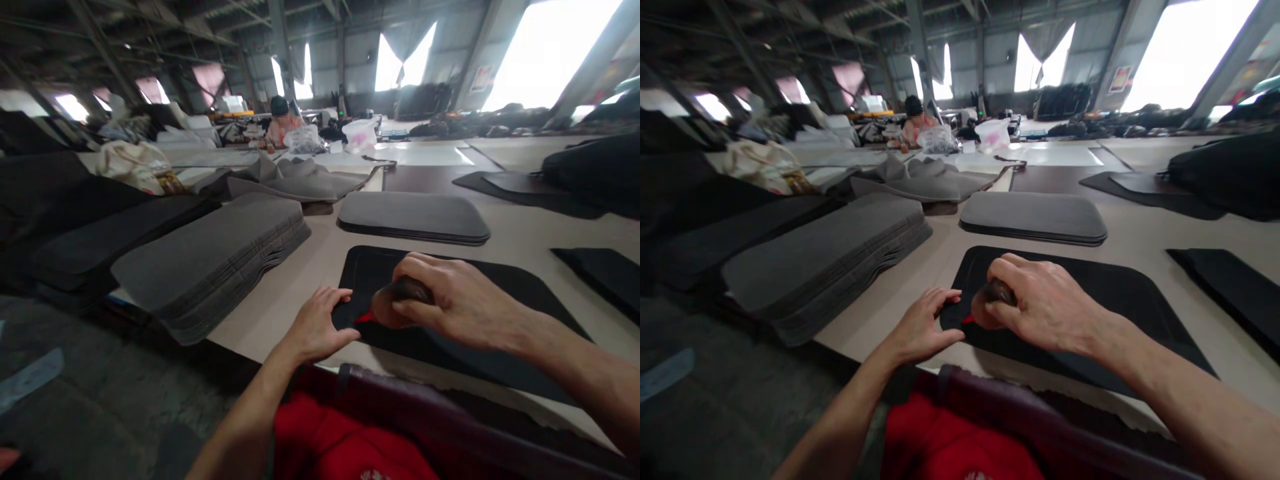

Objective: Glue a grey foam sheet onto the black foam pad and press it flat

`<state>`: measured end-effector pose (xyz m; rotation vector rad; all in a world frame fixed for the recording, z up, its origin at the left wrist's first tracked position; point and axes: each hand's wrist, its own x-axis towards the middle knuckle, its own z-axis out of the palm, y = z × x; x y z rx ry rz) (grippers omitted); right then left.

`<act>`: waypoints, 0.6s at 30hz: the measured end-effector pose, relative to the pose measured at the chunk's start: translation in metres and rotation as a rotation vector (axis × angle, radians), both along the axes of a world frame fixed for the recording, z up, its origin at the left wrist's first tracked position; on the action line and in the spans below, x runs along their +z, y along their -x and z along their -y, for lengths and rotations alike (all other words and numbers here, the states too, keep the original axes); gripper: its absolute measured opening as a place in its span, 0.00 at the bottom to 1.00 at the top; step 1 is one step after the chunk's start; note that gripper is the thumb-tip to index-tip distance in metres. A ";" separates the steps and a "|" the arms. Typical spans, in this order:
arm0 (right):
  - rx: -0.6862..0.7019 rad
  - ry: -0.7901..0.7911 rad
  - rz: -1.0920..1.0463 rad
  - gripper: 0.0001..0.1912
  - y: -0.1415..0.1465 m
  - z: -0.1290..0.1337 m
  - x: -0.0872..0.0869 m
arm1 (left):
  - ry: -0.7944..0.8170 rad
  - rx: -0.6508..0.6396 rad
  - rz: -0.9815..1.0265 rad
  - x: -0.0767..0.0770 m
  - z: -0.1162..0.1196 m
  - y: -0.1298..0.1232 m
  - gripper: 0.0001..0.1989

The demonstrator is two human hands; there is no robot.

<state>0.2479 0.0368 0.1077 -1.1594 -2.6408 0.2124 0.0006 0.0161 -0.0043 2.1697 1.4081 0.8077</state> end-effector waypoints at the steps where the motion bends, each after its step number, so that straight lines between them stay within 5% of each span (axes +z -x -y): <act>1: -0.002 0.003 0.001 0.06 -0.001 0.000 0.000 | 0.001 0.001 0.001 0.000 0.000 0.000 0.32; 18: -0.174 0.034 0.094 0.09 -0.069 0.014 0.010 | 0.027 0.018 -0.014 0.001 0.001 -0.001 0.31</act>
